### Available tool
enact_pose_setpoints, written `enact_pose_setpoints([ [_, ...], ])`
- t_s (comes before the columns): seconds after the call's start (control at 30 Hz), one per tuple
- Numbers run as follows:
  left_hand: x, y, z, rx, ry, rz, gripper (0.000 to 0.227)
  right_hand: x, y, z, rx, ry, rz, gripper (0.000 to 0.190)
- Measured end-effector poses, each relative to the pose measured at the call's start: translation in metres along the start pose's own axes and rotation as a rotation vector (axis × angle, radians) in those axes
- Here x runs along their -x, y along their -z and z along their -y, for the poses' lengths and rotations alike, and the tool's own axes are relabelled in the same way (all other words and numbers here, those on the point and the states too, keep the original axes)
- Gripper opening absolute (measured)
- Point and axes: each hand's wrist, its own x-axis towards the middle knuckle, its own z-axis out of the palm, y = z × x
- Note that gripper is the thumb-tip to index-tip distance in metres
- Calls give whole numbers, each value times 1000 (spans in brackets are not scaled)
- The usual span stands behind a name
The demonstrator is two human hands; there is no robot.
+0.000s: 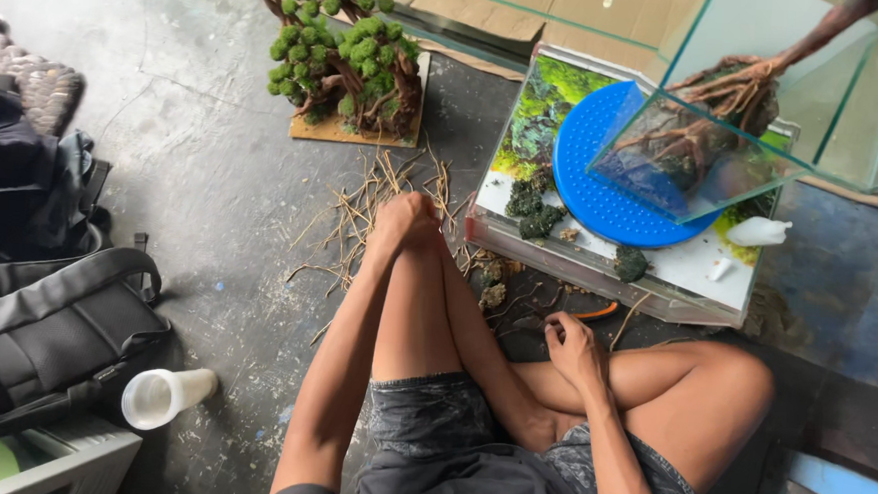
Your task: The person arranges a piece of driftwood inside a small glass tank, applying glue to secure it. They then cut a thin stick with pliers and insert it into the arrangement, applying more glue to fix it in place.
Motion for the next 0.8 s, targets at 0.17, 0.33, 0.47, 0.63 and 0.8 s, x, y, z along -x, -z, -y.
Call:
enact_pose_setpoints([
  [0.17, -94, -50, 25, 42, 99, -82, 29, 6, 9, 13, 3, 16, -8, 16],
  [0.33, -122, -82, -12, -224, 145, 104, 31, 4, 0, 1, -33, 17, -56, 15],
  [0.47, -135, -100, -22, -169, 223, 65, 38, 6, 1, 0, -73, 33, -83, 15],
  [0.63, -63, -37, -45, -12, 278, 153, 40, -2, -9, -11, -83, 60, -101, 15],
  [0.8, -92, -38, -32, 218, 332, 246, 28, 11, 0, -2, -105, 56, -86, 14],
])
